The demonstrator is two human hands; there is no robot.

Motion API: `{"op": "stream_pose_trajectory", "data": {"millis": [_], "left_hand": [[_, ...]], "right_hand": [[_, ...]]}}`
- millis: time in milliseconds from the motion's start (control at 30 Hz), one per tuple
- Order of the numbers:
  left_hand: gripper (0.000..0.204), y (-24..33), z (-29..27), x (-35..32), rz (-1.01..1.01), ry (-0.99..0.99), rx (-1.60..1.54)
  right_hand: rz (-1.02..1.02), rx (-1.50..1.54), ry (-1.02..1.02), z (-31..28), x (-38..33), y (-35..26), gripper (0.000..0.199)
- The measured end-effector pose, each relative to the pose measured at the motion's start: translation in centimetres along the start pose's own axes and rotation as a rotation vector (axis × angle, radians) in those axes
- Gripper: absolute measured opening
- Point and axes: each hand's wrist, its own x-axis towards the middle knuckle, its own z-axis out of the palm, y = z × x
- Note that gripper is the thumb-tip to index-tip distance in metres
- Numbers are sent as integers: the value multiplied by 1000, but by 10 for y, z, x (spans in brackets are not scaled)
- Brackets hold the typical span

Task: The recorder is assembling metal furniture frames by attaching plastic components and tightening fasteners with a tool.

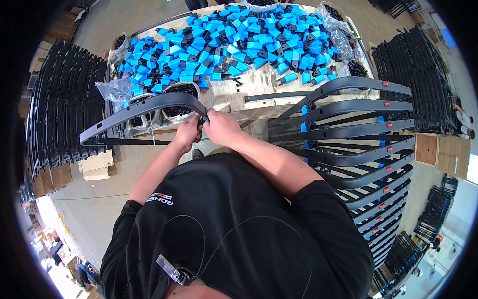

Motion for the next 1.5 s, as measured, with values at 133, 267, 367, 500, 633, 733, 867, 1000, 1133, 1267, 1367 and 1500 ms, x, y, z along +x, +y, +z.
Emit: {"op": "stream_pose_trajectory", "data": {"millis": [133,267,367,500,633,733,867,1000,1133,1267,1367,1500], "left_hand": [[17,-10,4,-3,472,-126,-250],[23,0,-3,-7,152,7,-179],[27,-1,3,-5,-13,-107,-114],[13,-16,-4,2,316,-105,-11],[11,-2,7,-17,215,7,-131],[26,-3,4,-4,89,-69,-76],[28,-16,14,8,202,-27,-69],[25,-44,-2,28,570,90,167],[18,-6,-23,-17,616,156,419],[19,1,-127,-9,801,632,681],[28,17,-200,-12,480,850,858],[37,0,-254,11,436,938,947]], "right_hand": [[-10,7,12,1,-2,1,27],[-18,8,21,5,2,4,28],[0,14,-16,6,2,3,29],[-18,7,-5,2,0,-1,29],[20,2,-7,-1,-1,0,27],[6,4,-10,1,1,2,27],[-14,7,-1,3,2,3,27],[-27,17,4,2,2,-1,28],[21,305,95,17,-7,28,31],[450,1054,-115,30,-26,62,30],[616,1222,2,40,-51,67,28],[729,1128,2,77,-66,57,26]]}}
